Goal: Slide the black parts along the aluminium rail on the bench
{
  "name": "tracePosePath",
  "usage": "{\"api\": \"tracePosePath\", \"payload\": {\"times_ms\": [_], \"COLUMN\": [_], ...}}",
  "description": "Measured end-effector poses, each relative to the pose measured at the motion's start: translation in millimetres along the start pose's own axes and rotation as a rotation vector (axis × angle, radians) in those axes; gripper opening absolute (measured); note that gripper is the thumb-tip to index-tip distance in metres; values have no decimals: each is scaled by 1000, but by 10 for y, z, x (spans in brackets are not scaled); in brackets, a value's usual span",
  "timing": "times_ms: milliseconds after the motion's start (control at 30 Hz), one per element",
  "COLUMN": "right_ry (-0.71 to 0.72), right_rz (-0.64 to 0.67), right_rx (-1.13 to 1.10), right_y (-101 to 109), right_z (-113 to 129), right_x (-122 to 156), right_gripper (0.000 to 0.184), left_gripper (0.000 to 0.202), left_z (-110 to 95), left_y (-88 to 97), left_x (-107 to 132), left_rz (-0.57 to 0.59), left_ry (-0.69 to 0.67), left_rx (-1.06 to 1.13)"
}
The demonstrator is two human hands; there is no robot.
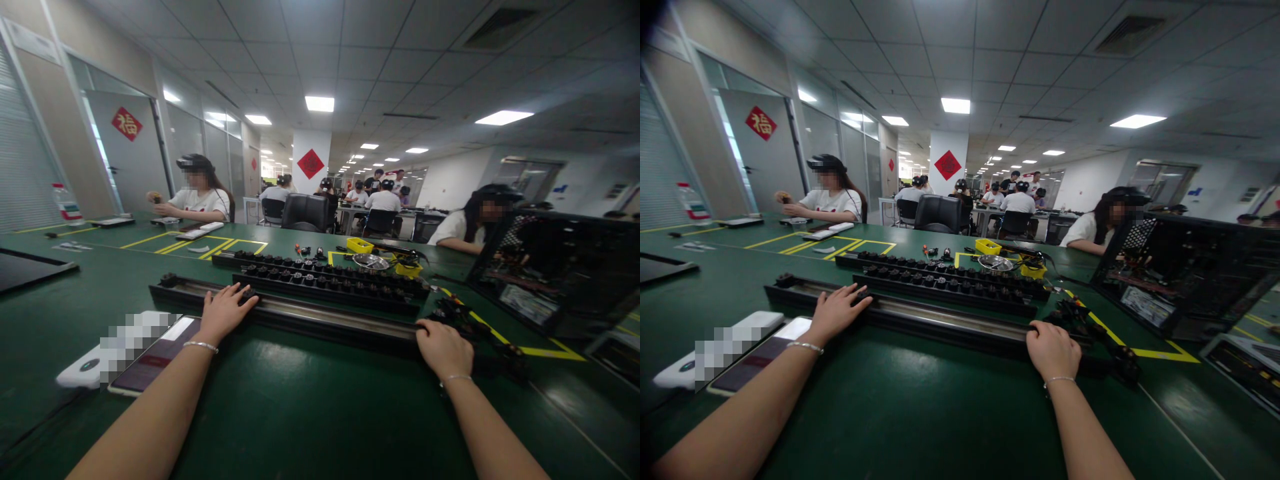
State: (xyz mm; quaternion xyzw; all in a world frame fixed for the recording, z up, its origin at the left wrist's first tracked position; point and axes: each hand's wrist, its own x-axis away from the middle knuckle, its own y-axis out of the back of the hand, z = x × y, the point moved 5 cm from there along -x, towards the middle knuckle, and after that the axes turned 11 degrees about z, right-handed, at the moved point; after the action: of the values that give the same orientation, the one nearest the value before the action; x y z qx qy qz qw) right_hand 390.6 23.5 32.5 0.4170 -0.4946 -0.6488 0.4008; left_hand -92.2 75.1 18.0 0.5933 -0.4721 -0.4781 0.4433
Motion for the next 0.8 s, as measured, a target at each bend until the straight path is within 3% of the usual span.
{"api": "tracePosePath", "payload": {"times_ms": [800], "right_ry": [-11], "right_rz": [23], "right_rx": [15], "right_y": [19], "right_z": [4], "right_x": [-7], "right_gripper": [44], "left_gripper": [54], "left_z": [-54], "left_y": [4], "left_x": [6], "left_rz": [-15], "left_ry": [-25], "left_rx": [11]}}
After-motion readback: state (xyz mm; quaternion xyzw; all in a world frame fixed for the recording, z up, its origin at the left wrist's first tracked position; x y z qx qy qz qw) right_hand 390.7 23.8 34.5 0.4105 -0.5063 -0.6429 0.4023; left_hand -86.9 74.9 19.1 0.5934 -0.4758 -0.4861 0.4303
